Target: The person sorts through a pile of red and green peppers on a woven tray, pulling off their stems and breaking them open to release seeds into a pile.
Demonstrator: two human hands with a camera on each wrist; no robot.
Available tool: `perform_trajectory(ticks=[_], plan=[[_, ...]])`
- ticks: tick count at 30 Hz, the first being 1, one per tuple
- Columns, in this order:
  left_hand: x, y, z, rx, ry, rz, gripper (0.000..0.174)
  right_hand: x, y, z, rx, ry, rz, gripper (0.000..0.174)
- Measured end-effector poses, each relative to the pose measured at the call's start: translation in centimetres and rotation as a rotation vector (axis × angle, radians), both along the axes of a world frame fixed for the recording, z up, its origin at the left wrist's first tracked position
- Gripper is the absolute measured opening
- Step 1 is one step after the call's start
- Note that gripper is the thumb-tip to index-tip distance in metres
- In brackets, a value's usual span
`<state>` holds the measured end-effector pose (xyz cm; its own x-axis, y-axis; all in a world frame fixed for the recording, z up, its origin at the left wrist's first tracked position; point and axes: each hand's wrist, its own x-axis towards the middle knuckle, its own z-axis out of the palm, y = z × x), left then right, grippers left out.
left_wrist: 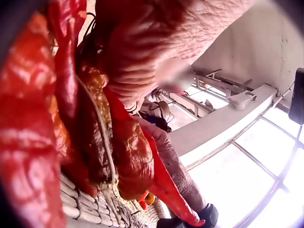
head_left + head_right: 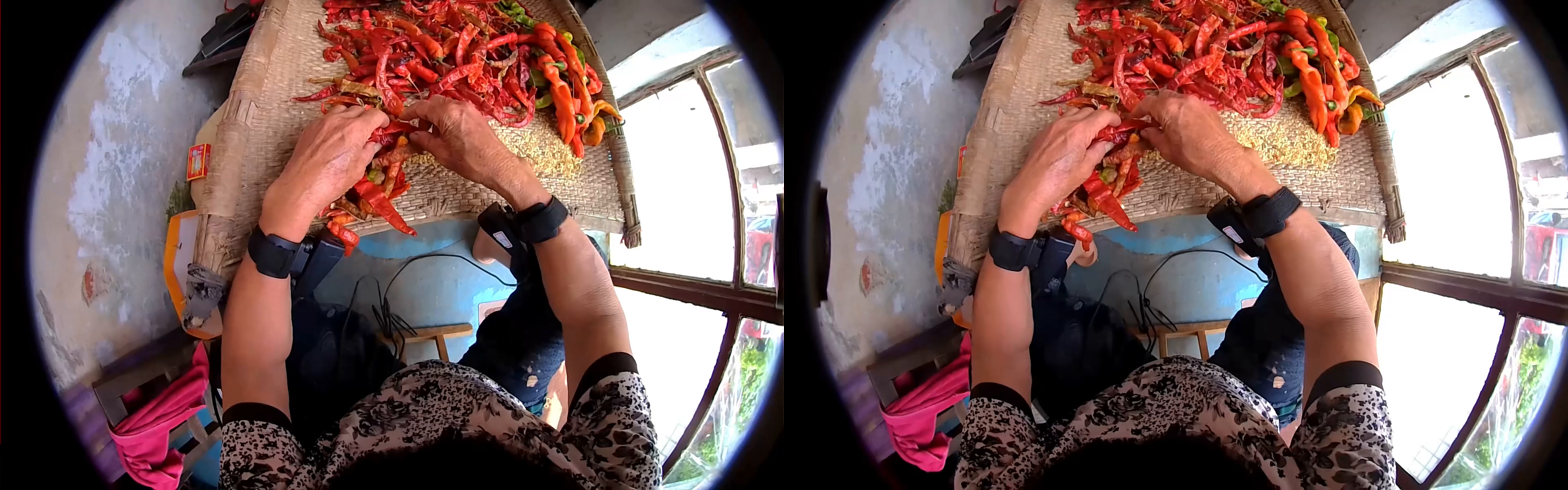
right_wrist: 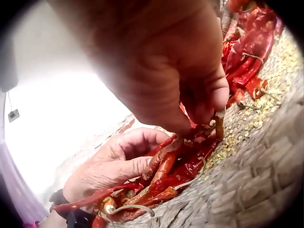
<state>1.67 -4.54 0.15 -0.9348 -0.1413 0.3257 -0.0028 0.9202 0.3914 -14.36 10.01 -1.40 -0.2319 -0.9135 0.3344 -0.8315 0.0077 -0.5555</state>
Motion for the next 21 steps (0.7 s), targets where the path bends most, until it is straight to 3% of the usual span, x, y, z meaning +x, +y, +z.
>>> perform_trajectory(ticks=[2, 6, 10, 12, 13, 14, 16, 18, 20, 21], plan=[[-0.2, -0.1, 1.0, -0.003, -0.165, 0.016, 0.027, 0.2, -0.3, -0.2, 0.029, -0.018, -0.005, 0.025], [-0.2, -0.4, -0.1, -0.041, -0.107, -0.009, 0.028, 0.6, -0.6, -0.6, 0.185, 0.131, -0.060, 0.018], [-0.1, -0.5, -0.2, -0.046, -0.053, -0.025, 0.030, 0.6, 0.1, 1.1, 0.063, 0.148, -0.066, 0.025], [0.0, -0.5, -0.3, -0.049, -0.055, -0.010, 0.031, 0.5, 0.4, 1.9, -0.062, 0.170, -0.248, 0.026], [0.1, -0.6, -0.3, -0.054, -0.056, -0.004, 0.031, 0.8, 0.8, 3.2, 0.022, -0.039, -0.178, 0.027], [0.1, -0.6, -0.4, -0.052, -0.058, -0.002, 0.031, 1.7, 1.4, 4.3, 0.024, -0.041, -0.177, 0.027], [0.2, -0.7, -0.5, -0.076, -0.017, -0.024, 0.032, 3.5, 3.0, 5.9, 0.460, -0.778, 0.379, 0.033], [0.1, -0.7, -0.2, -0.071, -0.055, -0.014, 0.032, 5.7, 3.6, 3.7, 0.576, -0.582, 0.749, 0.042], [0.2, -0.7, -0.3, -0.069, -0.100, -0.009, 0.032, 7.9, 3.9, 1.2, 0.554, -0.222, 0.753, 0.050], [0.2, -0.7, -0.5, -0.062, -0.097, -0.001, 0.032, 8.2, 3.6, 1.9, 0.696, -0.256, 0.741, 0.059]])
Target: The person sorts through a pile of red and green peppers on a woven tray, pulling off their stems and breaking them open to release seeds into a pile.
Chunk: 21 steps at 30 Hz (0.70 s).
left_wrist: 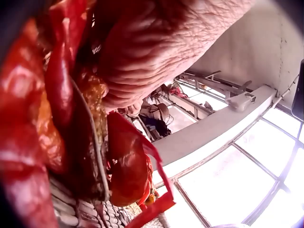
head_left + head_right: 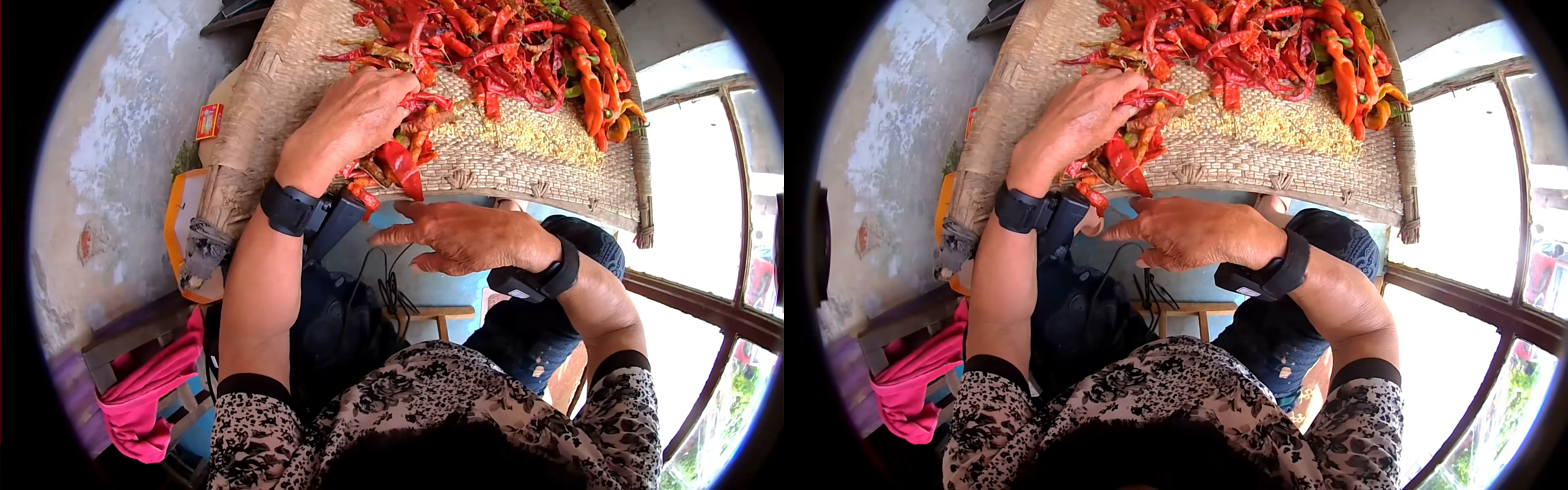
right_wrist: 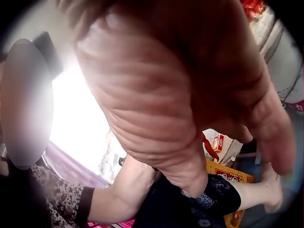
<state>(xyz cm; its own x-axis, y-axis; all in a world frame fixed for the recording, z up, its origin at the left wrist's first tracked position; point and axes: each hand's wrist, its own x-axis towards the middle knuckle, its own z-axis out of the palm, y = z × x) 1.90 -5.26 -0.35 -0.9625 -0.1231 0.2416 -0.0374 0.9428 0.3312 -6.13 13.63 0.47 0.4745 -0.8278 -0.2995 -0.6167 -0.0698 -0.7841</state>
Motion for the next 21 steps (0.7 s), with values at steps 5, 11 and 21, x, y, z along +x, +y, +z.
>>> perform_trajectory(ticks=[5, 11, 21], plan=[[0.1, -0.2, 0.5, -0.004, -0.037, 0.027, 0.033, 0.9, 0.0, -1.8, -0.231, -0.140, -0.082, 0.067], [0.5, -0.7, -1.0, -0.001, 0.125, -0.023, 0.036, 0.9, -0.2, -1.2, -0.331, -0.223, -0.142, 0.067], [0.2, -0.4, 0.0, 0.021, 0.010, -0.002, 0.035, -2.2, -0.5, 1.2, 0.037, -0.441, -0.429, 0.047]])
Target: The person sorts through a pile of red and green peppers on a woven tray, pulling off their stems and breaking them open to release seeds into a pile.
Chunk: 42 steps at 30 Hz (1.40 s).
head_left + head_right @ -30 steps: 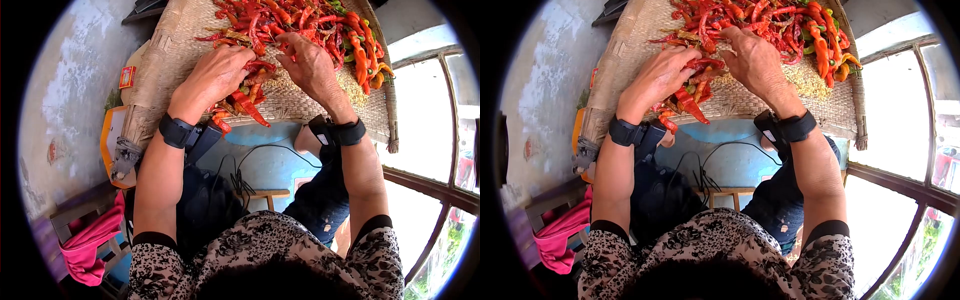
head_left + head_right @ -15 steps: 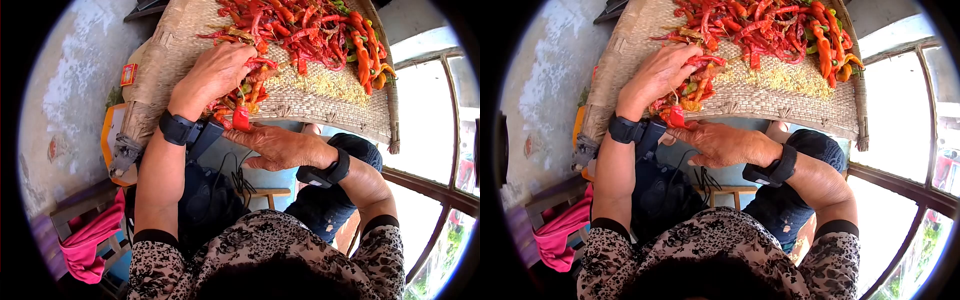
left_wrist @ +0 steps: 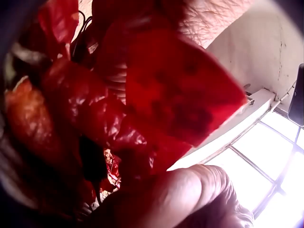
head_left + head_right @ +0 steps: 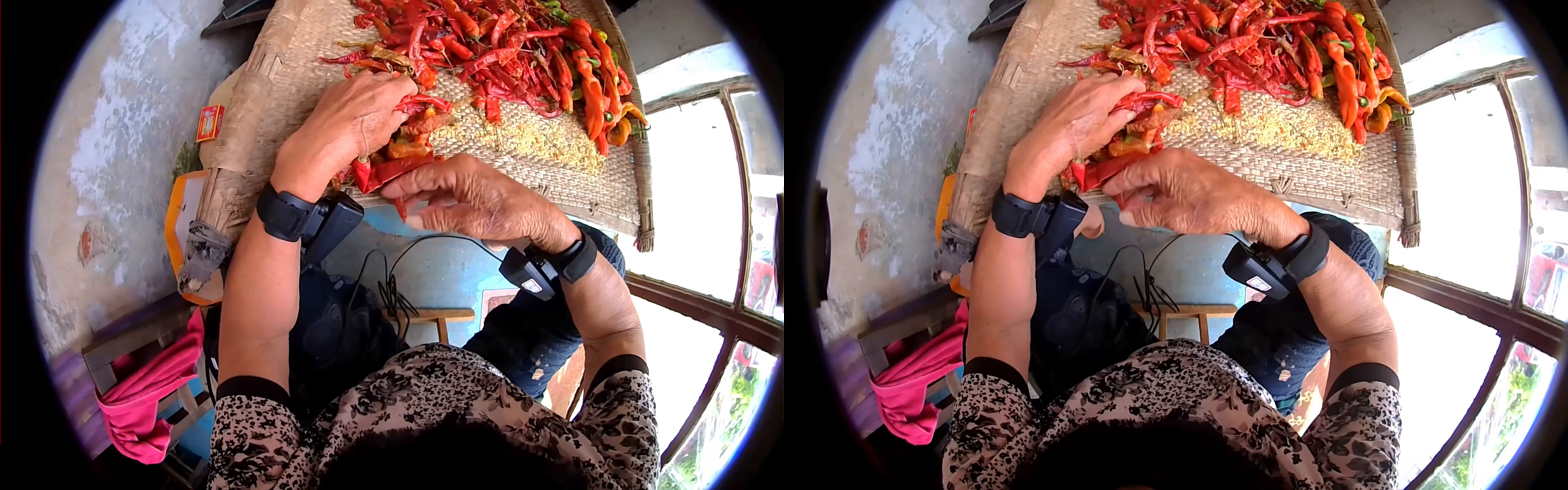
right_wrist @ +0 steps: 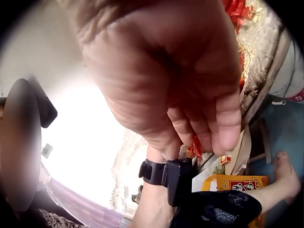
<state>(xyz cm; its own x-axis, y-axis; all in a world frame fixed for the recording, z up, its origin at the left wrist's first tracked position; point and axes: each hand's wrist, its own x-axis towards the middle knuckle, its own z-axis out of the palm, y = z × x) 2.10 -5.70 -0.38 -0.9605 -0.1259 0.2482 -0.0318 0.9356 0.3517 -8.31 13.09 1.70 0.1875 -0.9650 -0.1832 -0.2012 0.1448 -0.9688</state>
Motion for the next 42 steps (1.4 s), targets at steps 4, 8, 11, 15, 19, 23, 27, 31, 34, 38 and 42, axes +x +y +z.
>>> perform_trajectory(ticks=[4, 8, 11, 15, 19, 23, 27, 31, 34, 38, 42], plan=[[-0.2, 0.2, 1.2, 0.062, -0.091, 0.112, 0.031, -1.1, -0.5, -0.3, -0.008, -0.040, -0.364, 0.036], [-0.1, -0.3, 1.8, 0.113, 0.131, 0.258, 0.030, -2.1, -0.3, -1.2, -0.007, 0.018, -0.421, 0.029], [-0.3, -0.1, 2.1, 0.144, 0.243, 0.261, 0.023, -2.0, -0.4, -0.9, -0.146, -0.033, -0.520, 0.017], [-0.4, 1.1, 3.3, 0.063, 0.263, 0.111, 0.024, -4.8, 0.0, 1.5, -0.155, 0.095, -0.597, 0.016], [-0.1, 2.1, 3.0, 0.119, 0.145, -0.089, 0.024, -7.4, 0.2, 1.8, -0.171, 0.116, -0.591, 0.020], [-0.4, 2.8, 2.9, 0.097, 0.129, -0.074, 0.037, -6.3, -0.8, 1.0, -0.181, 0.060, -0.503, 0.017], [-0.7, 3.2, 2.9, 0.050, 0.189, -0.017, 0.032, -5.0, -1.3, 0.8, -0.221, -0.056, -0.424, 0.016], [-0.4, 3.4, 3.0, 0.145, 0.066, -0.008, 0.020, -5.0, -1.5, 0.7, -0.252, -0.093, -0.423, 0.016], [-0.2, 3.1, 3.1, 0.209, 0.060, 0.079, 0.020, -6.2, -1.3, 1.4, -0.269, 0.019, -0.539, 0.016], [-0.1, 2.7, 3.6, 0.200, 0.142, 0.169, 0.020, -8.4, -1.3, 2.4, -0.567, -0.131, -0.986, 0.040], [-0.3, 3.0, 4.1, 0.322, 0.185, 0.188, 0.017, -8.9, -0.9, 1.1, -0.418, 0.316, -0.931, 0.046]])
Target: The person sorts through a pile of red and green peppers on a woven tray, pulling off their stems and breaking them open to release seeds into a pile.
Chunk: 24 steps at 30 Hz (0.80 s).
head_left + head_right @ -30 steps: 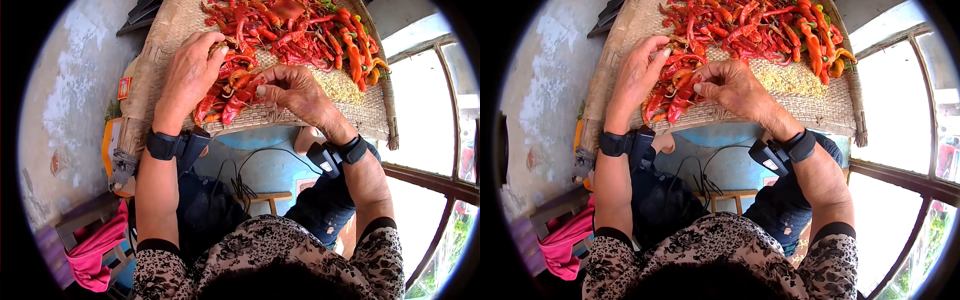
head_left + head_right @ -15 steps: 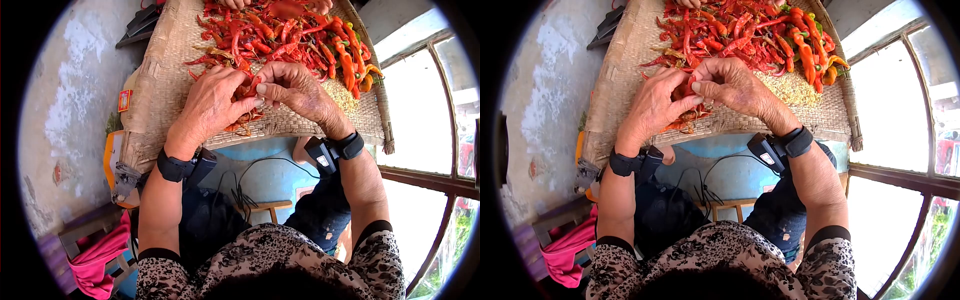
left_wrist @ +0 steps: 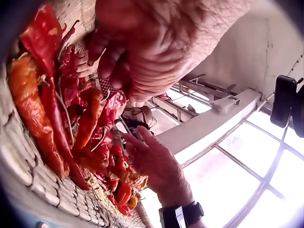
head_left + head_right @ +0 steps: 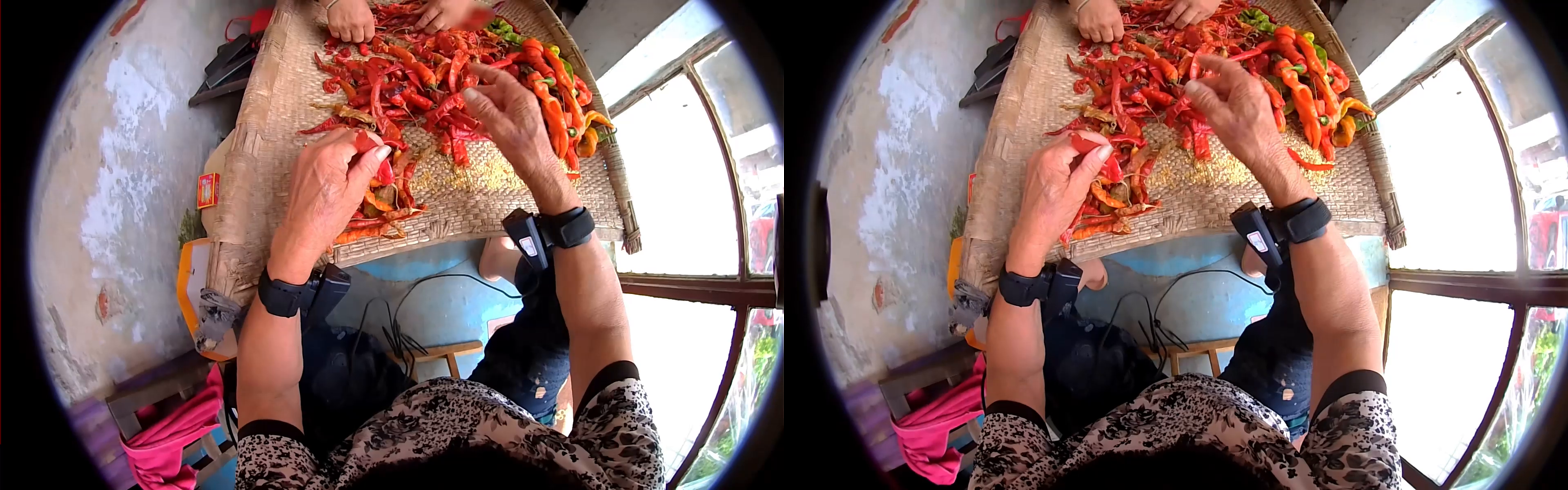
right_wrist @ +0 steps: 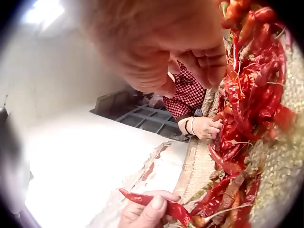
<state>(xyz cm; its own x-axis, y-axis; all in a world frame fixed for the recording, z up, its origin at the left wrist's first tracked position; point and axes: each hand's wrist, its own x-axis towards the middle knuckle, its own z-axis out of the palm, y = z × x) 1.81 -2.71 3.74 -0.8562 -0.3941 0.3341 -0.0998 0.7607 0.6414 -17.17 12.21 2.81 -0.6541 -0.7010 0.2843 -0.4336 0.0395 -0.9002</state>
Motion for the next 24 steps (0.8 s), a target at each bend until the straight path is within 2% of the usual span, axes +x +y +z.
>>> perform_trajectory(ticks=[1, 2, 4, 6, 10, 12, 13, 14, 16, 18, 19, 20, 22, 24], plan=[[-0.1, 0.2, 0.0, -0.003, 0.000, -0.003, 0.017, 0.7, -0.5, 0.0, 0.086, 0.087, 0.158, 0.041], [-0.2, 0.4, 0.0, 0.051, 0.045, -0.041, 0.015, 2.1, -0.6, -0.2, 0.164, 0.032, 0.249, 0.037], [-0.3, 0.5, -0.4, 0.106, 0.086, -0.081, 0.013, 4.4, -1.4, -1.0, 0.111, 0.079, 0.357, 0.031], [-0.4, 0.3, -0.9, 0.166, 0.125, -0.115, 0.011, 5.1, -1.6, -1.1, 0.151, -0.005, 0.398, 0.023], [-0.3, 0.2, -0.6, 0.196, 0.072, -0.131, 0.014, 4.0, -1.8, -1.2, 0.211, 0.032, 0.411, 0.019], [-0.1, 0.1, -0.9, 0.072, 0.000, -0.093, 0.016, 2.8, -1.6, -1.4, 0.209, 0.102, 0.434, 0.020], [0.0, 0.0, -0.9, 0.073, -0.001, -0.093, 0.016, 2.1, -1.5, -0.7, 0.207, 0.044, 0.419, 0.018], [0.1, 0.0, -0.9, -0.010, -0.032, -0.121, 0.019, 1.3, -0.9, 0.2, 0.218, -0.013, 0.312, 0.023], [0.3, -0.2, -1.1, -0.091, -0.058, -0.145, 0.022, -0.6, -0.4, -0.1, -0.146, -0.319, 0.135, 0.035], [0.6, -0.6, -1.8, -0.417, -0.113, -0.146, 0.022, -1.3, -0.3, -0.3, -0.268, -0.355, -0.108, 0.048], [0.7, -0.7, -1.9, -0.417, -0.112, -0.145, 0.022, -1.4, -0.2, -0.4, -0.200, -0.228, -0.082, 0.053], [0.7, -0.8, -2.0, -0.411, -0.133, -0.142, 0.021, -1.0, -0.4, -0.9, -0.077, -0.153, -0.069, 0.047], [0.7, -0.9, -2.0, -0.406, -0.156, -0.140, 0.019, 0.4, -1.0, -1.2, 0.261, 0.269, 0.164, 0.037], [0.6, -0.9, -2.0, -0.410, -0.195, -0.093, 0.015, 2.2, -2.1, -3.4, 0.207, 0.656, 0.269, 0.029]])
